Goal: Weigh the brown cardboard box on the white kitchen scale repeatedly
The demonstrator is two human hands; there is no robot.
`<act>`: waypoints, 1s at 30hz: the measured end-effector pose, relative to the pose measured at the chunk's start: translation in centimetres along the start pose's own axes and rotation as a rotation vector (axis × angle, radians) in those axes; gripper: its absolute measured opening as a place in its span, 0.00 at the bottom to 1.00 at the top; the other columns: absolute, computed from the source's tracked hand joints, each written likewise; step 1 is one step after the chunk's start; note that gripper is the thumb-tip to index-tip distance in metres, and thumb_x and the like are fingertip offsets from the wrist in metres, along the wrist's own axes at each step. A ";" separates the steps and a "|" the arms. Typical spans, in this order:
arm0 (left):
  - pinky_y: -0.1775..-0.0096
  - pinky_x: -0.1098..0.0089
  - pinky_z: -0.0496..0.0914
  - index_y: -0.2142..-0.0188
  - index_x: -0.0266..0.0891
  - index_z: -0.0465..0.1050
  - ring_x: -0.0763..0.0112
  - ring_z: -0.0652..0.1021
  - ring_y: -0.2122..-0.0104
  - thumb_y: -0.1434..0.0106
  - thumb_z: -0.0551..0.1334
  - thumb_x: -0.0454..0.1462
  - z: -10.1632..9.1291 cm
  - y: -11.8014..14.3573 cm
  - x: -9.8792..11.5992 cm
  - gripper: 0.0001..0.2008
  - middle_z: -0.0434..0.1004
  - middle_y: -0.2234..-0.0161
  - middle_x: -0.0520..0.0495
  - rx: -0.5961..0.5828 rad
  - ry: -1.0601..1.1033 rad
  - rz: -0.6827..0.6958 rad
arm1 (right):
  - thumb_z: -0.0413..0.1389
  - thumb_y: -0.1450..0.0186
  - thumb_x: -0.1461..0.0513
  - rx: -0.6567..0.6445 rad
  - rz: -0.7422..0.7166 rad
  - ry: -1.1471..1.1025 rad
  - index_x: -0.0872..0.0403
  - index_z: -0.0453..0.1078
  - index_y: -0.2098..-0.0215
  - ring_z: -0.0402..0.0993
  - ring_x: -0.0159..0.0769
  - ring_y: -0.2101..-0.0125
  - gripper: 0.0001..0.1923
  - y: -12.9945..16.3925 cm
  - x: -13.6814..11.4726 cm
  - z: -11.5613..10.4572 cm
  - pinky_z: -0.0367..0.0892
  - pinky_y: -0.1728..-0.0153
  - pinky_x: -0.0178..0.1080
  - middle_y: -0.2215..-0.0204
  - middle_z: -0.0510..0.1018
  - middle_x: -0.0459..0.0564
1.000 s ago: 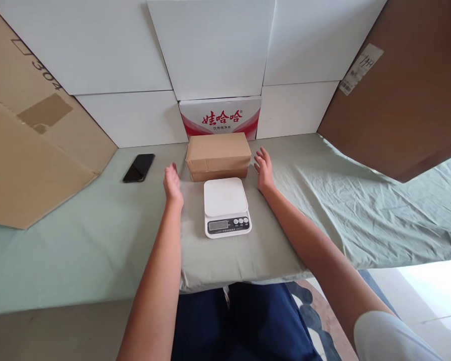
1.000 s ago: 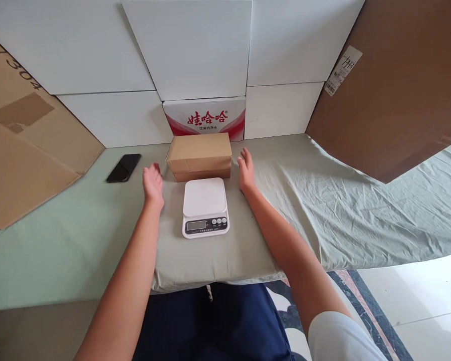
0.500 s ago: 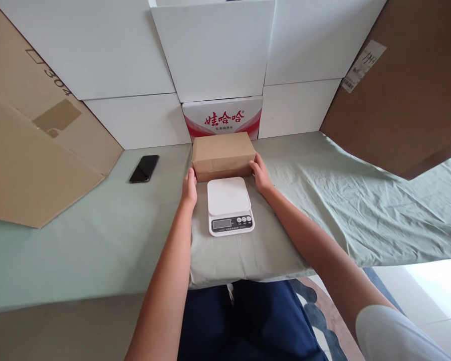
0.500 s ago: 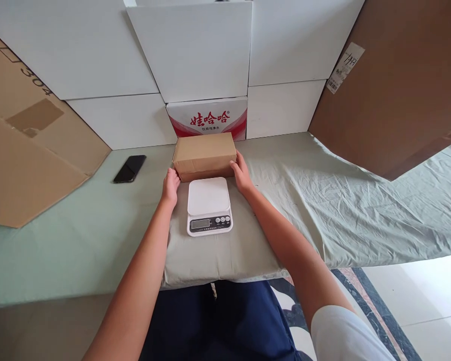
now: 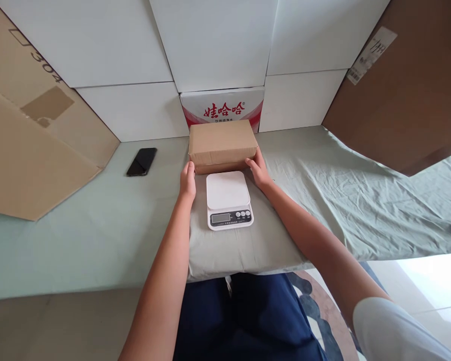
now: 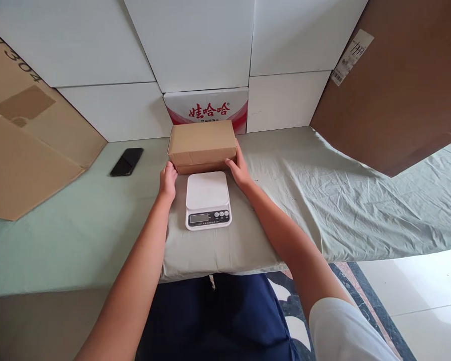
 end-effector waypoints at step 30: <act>0.42 0.54 0.73 0.42 0.42 0.77 0.48 0.78 0.40 0.37 0.58 0.64 -2.3 12.8 6.0 0.36 0.80 0.43 0.35 0.184 0.101 -0.063 | 0.51 0.31 0.39 -0.005 -0.121 0.156 0.38 0.46 0.24 0.56 0.56 0.28 0.42 11.3 -6.7 -0.6 0.58 0.29 0.65 0.25 0.57 0.51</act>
Point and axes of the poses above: each hand's wrist, its own y-axis away from the middle knuckle, its own z-axis out of the palm, x = y × z, the point moved 4 cm from there along -y, towards the middle knuckle
